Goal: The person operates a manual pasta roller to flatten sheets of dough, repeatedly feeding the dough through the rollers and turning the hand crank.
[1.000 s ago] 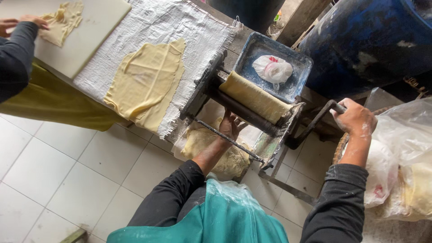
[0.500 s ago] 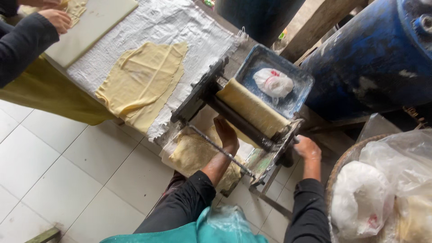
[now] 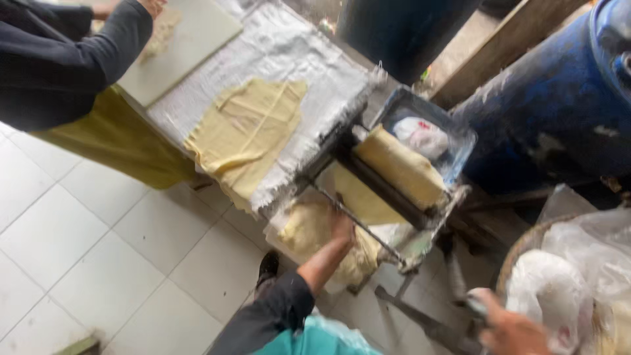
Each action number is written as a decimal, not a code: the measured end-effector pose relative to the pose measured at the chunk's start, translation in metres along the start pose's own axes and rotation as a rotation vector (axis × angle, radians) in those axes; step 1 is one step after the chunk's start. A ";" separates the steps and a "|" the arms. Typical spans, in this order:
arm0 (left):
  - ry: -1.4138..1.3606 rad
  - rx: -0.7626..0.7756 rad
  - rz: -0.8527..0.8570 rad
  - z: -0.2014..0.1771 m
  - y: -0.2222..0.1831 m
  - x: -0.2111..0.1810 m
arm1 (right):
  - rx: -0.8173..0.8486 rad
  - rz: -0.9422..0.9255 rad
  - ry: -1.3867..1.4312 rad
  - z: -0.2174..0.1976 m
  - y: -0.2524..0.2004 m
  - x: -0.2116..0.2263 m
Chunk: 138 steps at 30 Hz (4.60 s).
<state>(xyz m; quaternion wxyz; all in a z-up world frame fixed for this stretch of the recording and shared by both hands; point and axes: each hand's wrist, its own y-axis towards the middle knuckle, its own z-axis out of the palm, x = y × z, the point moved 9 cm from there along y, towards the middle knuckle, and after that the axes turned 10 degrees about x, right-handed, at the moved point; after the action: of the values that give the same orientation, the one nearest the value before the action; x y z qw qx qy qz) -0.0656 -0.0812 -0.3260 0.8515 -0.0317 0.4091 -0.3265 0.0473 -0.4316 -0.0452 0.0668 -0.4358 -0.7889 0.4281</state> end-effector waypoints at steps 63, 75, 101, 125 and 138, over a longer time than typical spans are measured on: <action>0.441 0.026 -0.521 -0.166 -0.084 -0.133 | -0.745 0.121 0.090 -0.163 0.125 -0.074; 0.302 0.013 -0.567 -0.207 -0.093 -0.153 | -1.024 -0.371 0.371 0.056 0.160 0.090; 0.368 -0.208 -0.520 -0.217 -0.103 -0.163 | -0.446 0.198 0.266 -0.103 0.260 -0.052; -0.037 0.525 -0.431 -0.061 -0.144 -0.270 | -1.071 0.198 -0.235 -0.115 0.036 -0.061; 0.137 0.092 -0.056 -0.093 -0.193 -0.463 | -0.423 0.038 0.247 -0.049 0.227 0.093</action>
<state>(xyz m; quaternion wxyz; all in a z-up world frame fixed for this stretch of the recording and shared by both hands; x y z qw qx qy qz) -0.4439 0.0560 -0.0127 0.8126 0.0184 0.4500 -0.3698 0.1570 -0.2750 -0.2063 0.0618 -0.5038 -0.8386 0.1981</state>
